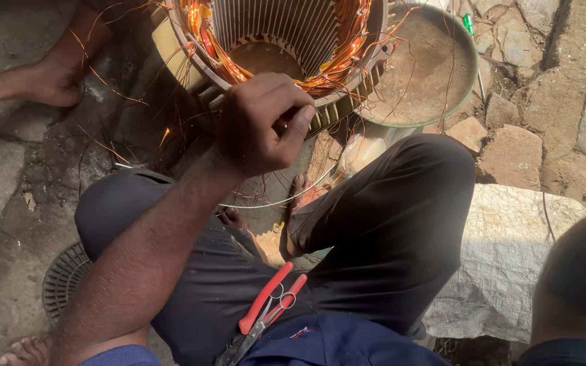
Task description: The person sits on the ground and winds copper wire into the slots of a motor stator using a metal rod and pliers. They repeatedly insert the rod to guide the wire, pull it through, and trim excess wire with pliers.
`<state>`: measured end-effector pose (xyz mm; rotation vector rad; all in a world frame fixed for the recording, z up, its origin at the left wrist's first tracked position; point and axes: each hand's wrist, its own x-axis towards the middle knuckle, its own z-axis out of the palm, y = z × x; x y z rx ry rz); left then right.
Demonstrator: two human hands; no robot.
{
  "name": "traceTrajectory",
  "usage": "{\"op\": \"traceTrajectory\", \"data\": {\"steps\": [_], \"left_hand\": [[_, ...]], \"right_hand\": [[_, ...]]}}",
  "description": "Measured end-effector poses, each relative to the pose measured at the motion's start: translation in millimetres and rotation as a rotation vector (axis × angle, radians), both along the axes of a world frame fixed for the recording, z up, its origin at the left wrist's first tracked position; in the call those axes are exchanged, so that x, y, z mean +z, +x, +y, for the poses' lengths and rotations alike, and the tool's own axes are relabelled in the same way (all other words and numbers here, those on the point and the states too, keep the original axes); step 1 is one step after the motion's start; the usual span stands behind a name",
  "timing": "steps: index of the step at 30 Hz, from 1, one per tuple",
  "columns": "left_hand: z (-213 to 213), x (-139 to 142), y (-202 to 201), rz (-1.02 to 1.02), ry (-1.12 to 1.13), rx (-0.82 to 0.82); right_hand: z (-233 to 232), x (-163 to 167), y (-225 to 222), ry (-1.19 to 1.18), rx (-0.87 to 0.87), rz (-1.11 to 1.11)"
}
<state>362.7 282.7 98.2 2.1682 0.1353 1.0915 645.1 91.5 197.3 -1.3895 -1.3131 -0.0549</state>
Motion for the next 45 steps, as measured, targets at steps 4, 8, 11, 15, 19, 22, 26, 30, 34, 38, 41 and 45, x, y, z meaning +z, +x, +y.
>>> {"op": "traceTrajectory", "data": {"steps": [4, 8, 11, 15, 19, 22, 26, 30, 34, 38, 41, 45], "left_hand": [[-22.5, -3.8, -2.4, -0.107, 0.046, 0.017], [-21.5, -10.5, -14.7, -0.268, 0.048, 0.006], [-23.0, -16.2, -14.1, -0.109, 0.011, 0.051], [-23.5, -24.5, 2.7, 0.020, -0.569, -0.123], [-23.6, -27.5, -2.8, -0.171, -1.062, -0.503], [-21.7, -25.8, -9.2, -0.151, -1.204, -0.699], [-16.4, -23.1, -5.1, 0.026, -1.222, -0.810], [-19.5, -24.1, 4.2, 0.247, -1.100, -0.518], [-21.5, -32.7, 11.9, 0.374, -0.901, -0.309], [-8.8, -44.5, 14.1, 0.381, -0.778, -0.249], [12.6, -49.8, 6.1, 0.430, -0.425, -0.094], [40.7, -53.0, -5.5, 0.507, 0.045, 0.210]], "right_hand": [[45.3, -23.7, -34.0, 0.001, 0.125, -0.023], [64.9, -54.8, -50.5, -0.018, 0.123, -0.108], [58.4, -54.6, -49.1, -0.127, 0.094, -0.227], [41.0, -43.8, -34.8, -0.294, 0.140, -0.386], [23.4, -32.1, -22.6, -0.487, 0.138, -0.339], [17.7, -24.0, -18.9, -0.552, 0.146, -0.310], [23.6, -14.3, -21.7, -0.598, 0.135, -0.427], [36.6, -11.6, -37.5, -0.658, 0.175, -0.522], [47.2, -13.7, -58.5, -0.705, 0.351, -0.391], [53.4, -6.9, -66.4, -0.624, 0.389, -0.511], [56.7, -1.2, -63.4, -0.601, 0.255, -0.636], [63.7, -5.2, -51.9, -0.587, 0.205, -0.717]]}}
